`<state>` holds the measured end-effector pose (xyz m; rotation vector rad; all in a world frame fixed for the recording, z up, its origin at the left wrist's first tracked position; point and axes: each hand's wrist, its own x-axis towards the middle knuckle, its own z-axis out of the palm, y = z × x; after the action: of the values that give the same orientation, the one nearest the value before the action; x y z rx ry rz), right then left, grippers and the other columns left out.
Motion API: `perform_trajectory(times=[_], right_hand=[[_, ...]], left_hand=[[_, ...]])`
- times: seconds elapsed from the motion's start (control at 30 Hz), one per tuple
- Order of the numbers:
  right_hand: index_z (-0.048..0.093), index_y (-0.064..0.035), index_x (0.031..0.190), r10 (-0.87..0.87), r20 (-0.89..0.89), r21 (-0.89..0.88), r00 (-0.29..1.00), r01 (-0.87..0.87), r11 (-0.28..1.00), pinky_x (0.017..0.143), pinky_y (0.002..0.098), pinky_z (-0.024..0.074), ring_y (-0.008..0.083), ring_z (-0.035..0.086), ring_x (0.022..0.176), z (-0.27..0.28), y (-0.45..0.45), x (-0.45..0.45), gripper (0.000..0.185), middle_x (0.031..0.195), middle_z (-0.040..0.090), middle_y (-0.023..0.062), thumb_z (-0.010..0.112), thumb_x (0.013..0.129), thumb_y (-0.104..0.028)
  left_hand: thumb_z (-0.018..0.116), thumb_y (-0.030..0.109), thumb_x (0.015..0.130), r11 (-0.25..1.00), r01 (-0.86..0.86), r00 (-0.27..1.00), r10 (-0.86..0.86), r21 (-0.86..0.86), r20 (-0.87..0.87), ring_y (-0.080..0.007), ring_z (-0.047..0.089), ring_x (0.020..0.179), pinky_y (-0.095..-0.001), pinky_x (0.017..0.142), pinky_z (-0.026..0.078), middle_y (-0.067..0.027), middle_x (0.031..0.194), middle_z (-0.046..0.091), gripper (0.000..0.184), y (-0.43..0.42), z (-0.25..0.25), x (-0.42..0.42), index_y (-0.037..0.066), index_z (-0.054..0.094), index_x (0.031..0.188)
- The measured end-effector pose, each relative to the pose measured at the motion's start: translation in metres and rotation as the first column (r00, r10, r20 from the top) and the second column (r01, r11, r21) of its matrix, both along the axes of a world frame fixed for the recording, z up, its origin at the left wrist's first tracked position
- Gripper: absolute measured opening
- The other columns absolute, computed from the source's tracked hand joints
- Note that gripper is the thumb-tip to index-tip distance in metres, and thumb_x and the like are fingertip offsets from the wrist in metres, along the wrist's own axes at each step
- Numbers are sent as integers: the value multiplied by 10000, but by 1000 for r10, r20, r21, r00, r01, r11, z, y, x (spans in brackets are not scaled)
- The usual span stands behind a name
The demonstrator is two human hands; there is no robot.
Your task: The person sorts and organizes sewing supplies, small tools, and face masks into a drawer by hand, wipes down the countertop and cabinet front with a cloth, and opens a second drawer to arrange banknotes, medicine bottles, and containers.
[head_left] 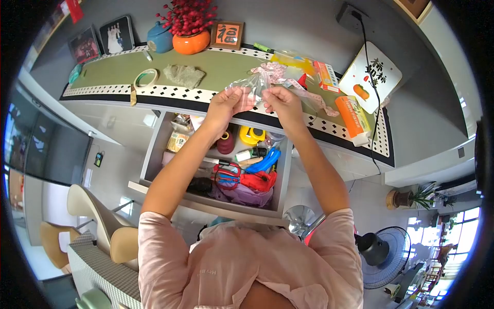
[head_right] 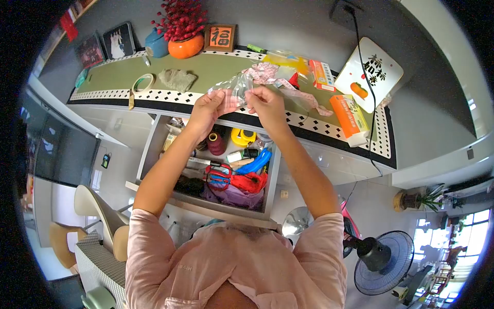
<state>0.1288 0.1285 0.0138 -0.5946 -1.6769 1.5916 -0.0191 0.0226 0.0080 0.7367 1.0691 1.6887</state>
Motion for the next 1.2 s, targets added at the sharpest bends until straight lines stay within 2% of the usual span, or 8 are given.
perform_trajectory(times=[0.27,0.37,0.47,0.57,0.73,0.97,1.07,1.2], right_hand=[[685,0,920,-86,69,165,994,74,983,567,200,439,51,525,622,12,-8,2,122,743,610,4,647,857,-97],[663,24,1002,-160,41,529,986,114,841,638,203,447,46,543,703,9,-2,3,184,835,638,15,659,860,-92],[659,15,977,-183,21,591,983,135,795,602,190,428,32,525,659,12,-4,2,152,769,621,-8,661,854,-74],[662,27,879,-120,41,296,992,103,950,533,209,400,30,487,583,16,-15,5,124,670,577,-27,649,859,-94],[633,7,828,163,255,61,953,-184,981,502,200,373,17,468,575,8,-49,15,158,658,558,-41,647,865,-146],[661,16,768,404,508,-121,761,-402,908,478,258,417,66,537,523,-57,-109,4,223,592,622,43,638,853,-189],[675,7,794,428,553,-112,715,-445,888,463,265,437,94,565,490,-81,-124,-18,232,603,648,66,640,844,-217],[680,-4,832,435,553,-277,711,-335,901,429,259,445,94,547,447,-84,-145,-55,219,595,643,60,622,851,-215]], left_hand=[[477,230,977,1000,15,1000,-14,19,-12,-218,653,946,-334,865,527,-152,1045,659,285,-9,-9,-8,4,575,1121],[488,225,972,1000,13,1000,-13,-8,13,-208,654,925,-336,846,535,-143,1015,663,266,-11,-10,-6,22,582,1116],[533,207,952,999,-20,1000,20,-31,-8,-163,645,823,-303,762,552,-106,915,660,221,-13,-12,-5,27,604,1060],[604,170,913,992,-95,988,85,-77,-128,-95,599,656,-237,613,540,-46,768,626,162,-23,-11,-13,18,622,966],[696,192,849,961,-133,927,34,-241,-374,-61,522,506,-192,478,433,5,586,567,231,-73,14,-41,89,565,690],[718,185,823,826,12,920,-230,-564,-318,-68,518,489,-188,438,415,-15,590,574,190,-144,-35,-70,33,631,748],[711,156,818,713,-168,788,-318,-681,-527,-70,491,468,-189,432,401,-12,582,554,166,-154,-45,-78,25,636,747],[732,153,714,734,-440,522,-260,-517,-812,-219,628,567,-331,542,486,-108,625,644,136,-160,-77,-107,28,678,720]])
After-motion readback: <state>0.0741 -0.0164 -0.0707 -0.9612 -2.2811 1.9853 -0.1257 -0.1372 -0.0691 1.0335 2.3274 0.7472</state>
